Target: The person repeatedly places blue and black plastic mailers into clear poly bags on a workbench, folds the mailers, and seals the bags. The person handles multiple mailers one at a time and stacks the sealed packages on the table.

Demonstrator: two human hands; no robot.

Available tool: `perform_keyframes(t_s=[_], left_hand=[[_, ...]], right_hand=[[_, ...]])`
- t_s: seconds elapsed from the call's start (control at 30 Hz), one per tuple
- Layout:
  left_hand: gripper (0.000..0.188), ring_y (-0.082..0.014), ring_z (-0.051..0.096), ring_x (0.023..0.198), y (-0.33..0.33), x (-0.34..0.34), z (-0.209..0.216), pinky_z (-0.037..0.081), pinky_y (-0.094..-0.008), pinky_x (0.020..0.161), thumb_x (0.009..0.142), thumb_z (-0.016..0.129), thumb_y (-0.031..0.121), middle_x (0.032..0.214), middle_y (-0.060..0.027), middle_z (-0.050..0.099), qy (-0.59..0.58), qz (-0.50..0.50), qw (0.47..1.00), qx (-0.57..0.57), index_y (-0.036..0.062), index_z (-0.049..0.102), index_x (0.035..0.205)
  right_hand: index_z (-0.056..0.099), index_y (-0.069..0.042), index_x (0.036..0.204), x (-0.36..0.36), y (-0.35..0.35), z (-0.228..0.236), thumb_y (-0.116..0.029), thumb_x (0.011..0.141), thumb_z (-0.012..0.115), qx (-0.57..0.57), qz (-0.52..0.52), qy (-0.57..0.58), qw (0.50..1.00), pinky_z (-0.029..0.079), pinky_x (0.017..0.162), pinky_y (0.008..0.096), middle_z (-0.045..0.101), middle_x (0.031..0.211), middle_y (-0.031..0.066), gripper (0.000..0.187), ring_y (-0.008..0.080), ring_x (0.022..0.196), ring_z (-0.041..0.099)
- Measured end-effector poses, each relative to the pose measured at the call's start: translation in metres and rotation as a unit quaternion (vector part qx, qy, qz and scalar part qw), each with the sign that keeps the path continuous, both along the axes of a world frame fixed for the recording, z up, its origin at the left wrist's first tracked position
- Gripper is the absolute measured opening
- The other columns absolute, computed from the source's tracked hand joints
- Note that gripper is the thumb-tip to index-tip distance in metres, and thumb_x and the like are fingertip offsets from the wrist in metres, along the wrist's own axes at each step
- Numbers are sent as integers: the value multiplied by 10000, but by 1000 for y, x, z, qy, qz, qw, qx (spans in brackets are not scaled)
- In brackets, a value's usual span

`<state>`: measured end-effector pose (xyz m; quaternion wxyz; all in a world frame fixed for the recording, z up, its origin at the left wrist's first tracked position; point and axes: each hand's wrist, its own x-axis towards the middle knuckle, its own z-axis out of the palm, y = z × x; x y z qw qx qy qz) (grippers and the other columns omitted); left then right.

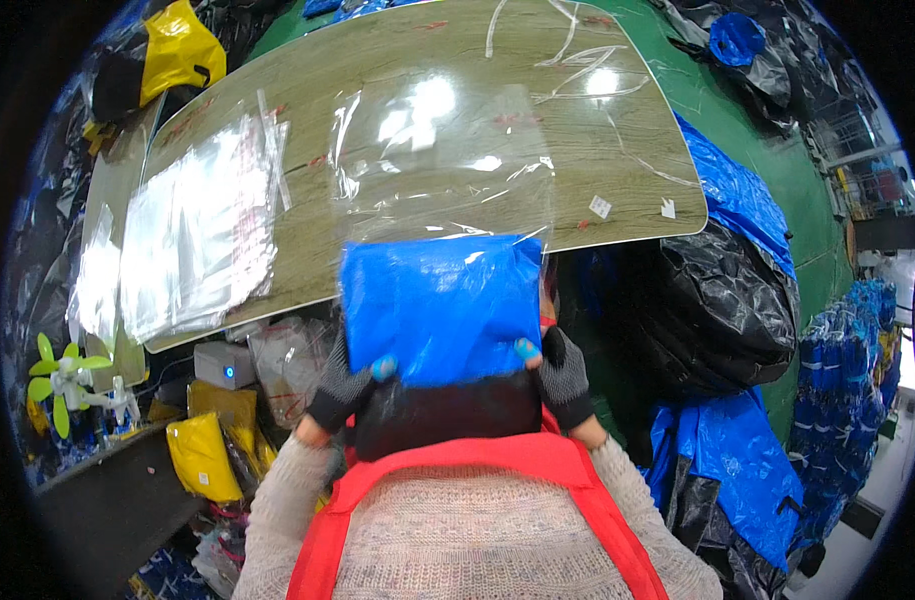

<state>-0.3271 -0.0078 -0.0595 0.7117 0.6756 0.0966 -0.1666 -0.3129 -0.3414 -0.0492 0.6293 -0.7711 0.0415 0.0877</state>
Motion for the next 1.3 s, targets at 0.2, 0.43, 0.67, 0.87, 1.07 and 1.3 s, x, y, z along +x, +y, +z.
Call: perform_keyframes(t_s=[0.2, 0.43, 0.67, 0.87, 1.07, 1.3], left_hand=[[623, -183, 585, 1007, 27, 46, -5, 482, -299, 866, 891, 667, 379, 1125, -101, 603, -16, -93, 985, 146, 12, 451, 1345], [561, -137, 609, 914, 4, 91, 15, 510, -280, 813, 877, 701, 325, 1083, -71, 642, -27, -30, 999, -8, 9, 503, 1297], [735, -229, 514, 1170, -29, -16, 27, 415, -380, 1004, 859, 717, 299, 1324, -139, 529, 29, 11, 999, -38, 19, 354, 1433], [631, -246, 548, 1125, -26, 9, 52, 431, -355, 976, 905, 648, 322, 1284, -168, 560, 39, -51, 989, 136, 2, 407, 1392], [617, -379, 374, 1334, -50, 72, 73, 219, -517, 1133, 894, 582, 443, 1411, -218, 440, -363, -162, 717, 573, 69, 465, 1371], [549, -424, 320, 1363, -59, 81, 4, 176, -515, 1147, 874, 595, 409, 1437, -223, 409, -356, -150, 781, 490, 112, 528, 1331]], right_hand=[[629, -14, 1055, 66, -46, -17, -417, 917, 624, 76, 224, 133, 963, 481, 761, 284, 645, 916, 42, 426, 122, 827, 581], [524, -38, 1285, 80, 6, 9, -518, 881, 614, 25, 80, 68, 994, 488, 879, 354, 645, 1126, 128, 634, 186, 977, 615], [439, 41, 1327, -14, -1, 19, -454, 696, 833, 21, 42, 122, 991, 482, 949, 384, 623, 1148, 212, 893, 290, 1100, 607], [543, 44, 1221, 43, -11, 29, -543, 742, 749, -186, 158, 68, 967, 495, 898, 402, 643, 1070, 240, 786, 346, 999, 632], [385, -101, 1434, 86, 37, 51, -481, 831, 635, -391, 170, -286, 858, 279, 1096, 510, 438, 1413, 210, 755, 423, 1291, 410], [410, -149, 1434, 97, 50, -7, -394, 814, 659, -375, 228, -300, 847, 178, 1145, 510, 431, 1444, 156, 712, 363, 1362, 351]])
